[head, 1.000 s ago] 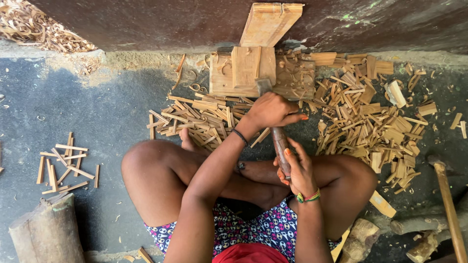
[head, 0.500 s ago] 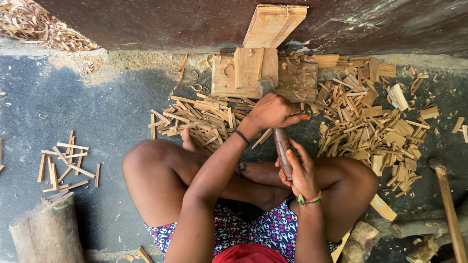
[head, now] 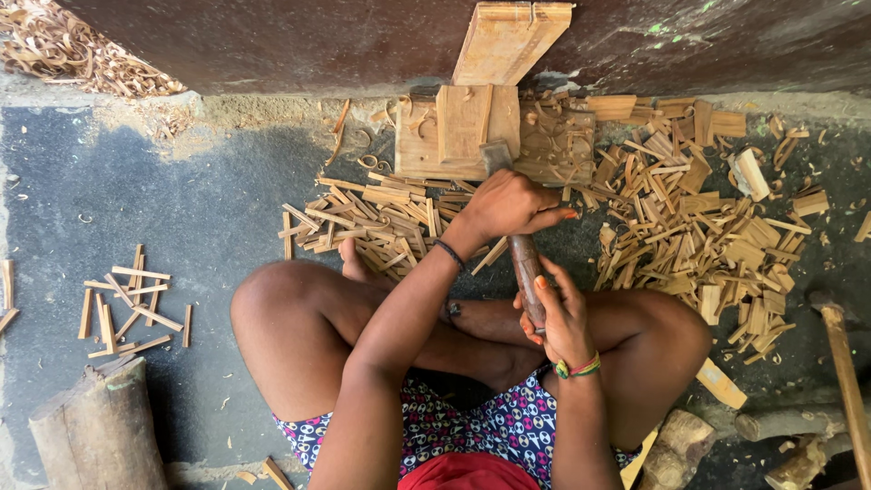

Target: The person sits cross-legged on the floor and uses a chisel and mallet to carve a piece of wood. They repeatedly strike the chisel to remove wood shavings and shape the wood, occasionally clearing debris from the work area.

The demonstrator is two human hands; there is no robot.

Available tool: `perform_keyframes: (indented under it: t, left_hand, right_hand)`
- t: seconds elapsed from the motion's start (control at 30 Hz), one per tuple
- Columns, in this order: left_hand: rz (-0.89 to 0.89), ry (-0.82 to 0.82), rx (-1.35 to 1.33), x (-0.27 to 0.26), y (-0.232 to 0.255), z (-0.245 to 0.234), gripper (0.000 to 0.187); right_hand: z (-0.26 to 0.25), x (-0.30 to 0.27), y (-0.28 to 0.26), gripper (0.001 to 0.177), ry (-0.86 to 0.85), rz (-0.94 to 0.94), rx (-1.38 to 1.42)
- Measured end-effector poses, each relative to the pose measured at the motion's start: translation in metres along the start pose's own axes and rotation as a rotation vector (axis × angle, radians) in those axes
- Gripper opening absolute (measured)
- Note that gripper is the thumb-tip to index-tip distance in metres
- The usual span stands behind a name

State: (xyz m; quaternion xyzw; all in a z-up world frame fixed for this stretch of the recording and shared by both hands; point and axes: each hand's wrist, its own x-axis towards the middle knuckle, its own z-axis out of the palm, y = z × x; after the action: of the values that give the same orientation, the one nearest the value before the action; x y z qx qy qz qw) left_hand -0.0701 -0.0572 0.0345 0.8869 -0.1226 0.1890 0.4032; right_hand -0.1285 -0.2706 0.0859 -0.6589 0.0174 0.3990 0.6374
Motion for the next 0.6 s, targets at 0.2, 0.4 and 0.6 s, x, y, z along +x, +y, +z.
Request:
perform_keyframes:
  t: [0.2, 0.4, 0.6]
  left_hand:
    - [-0.063, -0.059, -0.048, 0.004, -0.003, -0.004, 0.045]
    - [-0.118, -0.121, -0.058, 0.003, -0.001, -0.017, 0.039]
    - [-0.101, -0.198, -0.060, 0.002, -0.004, -0.024, 0.041]
  right_hand:
    - [0.002, 0.003, 0.008, 0.051, 0.007, 0.035, 0.045]
    - [0.023, 0.002, 0.020, 0.043, 0.024, 0.079, 0.087]
    - [0.044, -0.002, 0.024, 0.042, 0.054, 0.100, 0.115]
